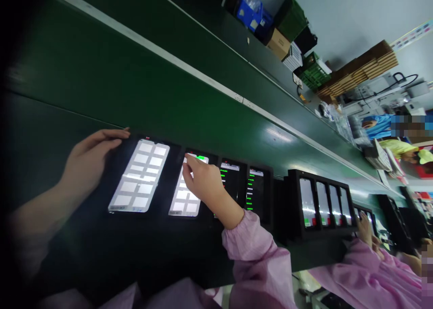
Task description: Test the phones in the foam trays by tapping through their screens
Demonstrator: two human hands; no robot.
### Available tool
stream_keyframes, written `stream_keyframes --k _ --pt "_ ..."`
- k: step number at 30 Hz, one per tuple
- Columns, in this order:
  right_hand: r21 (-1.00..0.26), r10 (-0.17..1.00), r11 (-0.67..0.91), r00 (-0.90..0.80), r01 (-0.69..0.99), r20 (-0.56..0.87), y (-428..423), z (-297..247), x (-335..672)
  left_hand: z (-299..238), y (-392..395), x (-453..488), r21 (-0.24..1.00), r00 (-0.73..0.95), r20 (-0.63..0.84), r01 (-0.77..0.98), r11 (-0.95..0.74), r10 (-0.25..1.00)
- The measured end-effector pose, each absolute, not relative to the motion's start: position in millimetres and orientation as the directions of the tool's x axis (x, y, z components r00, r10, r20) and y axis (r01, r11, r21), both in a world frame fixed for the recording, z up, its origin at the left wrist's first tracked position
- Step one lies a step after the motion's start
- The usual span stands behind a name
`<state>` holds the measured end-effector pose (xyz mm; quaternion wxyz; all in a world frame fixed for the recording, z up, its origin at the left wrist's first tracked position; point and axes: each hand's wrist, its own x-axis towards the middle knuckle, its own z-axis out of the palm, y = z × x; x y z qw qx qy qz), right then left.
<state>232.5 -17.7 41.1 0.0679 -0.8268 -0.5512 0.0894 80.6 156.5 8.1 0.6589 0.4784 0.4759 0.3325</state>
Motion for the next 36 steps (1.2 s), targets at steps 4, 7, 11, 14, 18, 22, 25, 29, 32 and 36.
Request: stream_keyframes --k 4,7,11,14,18,22,25,29,32,36 --pt "-0.199 0.941 -0.337 0.330 0.920 -0.071 -25.3 42.4 227.1 7.1 157.1 80.4 0.950 0.330 -0.299 0.010 0.314 0.895" --pt "-0.196 0.967 -0.255 0.251 0.947 -0.045 -40.9 42.1 218.6 5.4 158.1 79.9 0.949 0.326 -0.302 0.010 0.316 0.896" --pt "-0.179 0.994 -0.089 0.099 0.980 0.048 -63.5 40.5 204.4 3.4 158.7 79.4 0.953 0.337 -0.287 0.009 0.302 0.897" --pt "-0.194 0.996 -0.014 0.031 0.981 0.087 -76.2 42.9 193.2 2.9 158.8 79.3 0.964 0.343 -0.251 0.000 0.268 0.905" --pt "-0.247 0.994 0.030 -0.004 0.968 0.106 -89.1 49.2 180.3 1.8 158.9 79.5 0.970 0.349 -0.224 -0.012 0.244 0.910" --pt "-0.298 0.996 0.061 -0.039 0.953 0.080 -99.9 49.7 173.2 1.2 157.7 79.2 0.971 0.352 -0.209 -0.034 0.236 0.912" --pt "-0.309 0.996 0.074 -0.058 0.948 0.061 -105.0 47.1 172.3 3.2 155.8 79.7 0.970 0.348 -0.212 -0.039 0.240 0.913" --pt "-0.339 0.994 0.074 -0.044 0.938 0.096 -107.8 44.3 172.9 9.2 152.9 80.9 0.969 0.334 -0.229 -0.010 0.246 0.914" --pt "-0.338 0.995 0.045 -0.011 0.940 0.102 -110.5 43.5 173.8 11.8 151.4 80.9 0.970 0.325 -0.234 0.010 0.244 0.916" --pt "-0.318 0.997 -0.010 0.032 0.948 0.064 -119.2 46.5 177.4 12.5 150.5 81.2 0.965 0.296 -0.256 0.019 0.263 0.920"
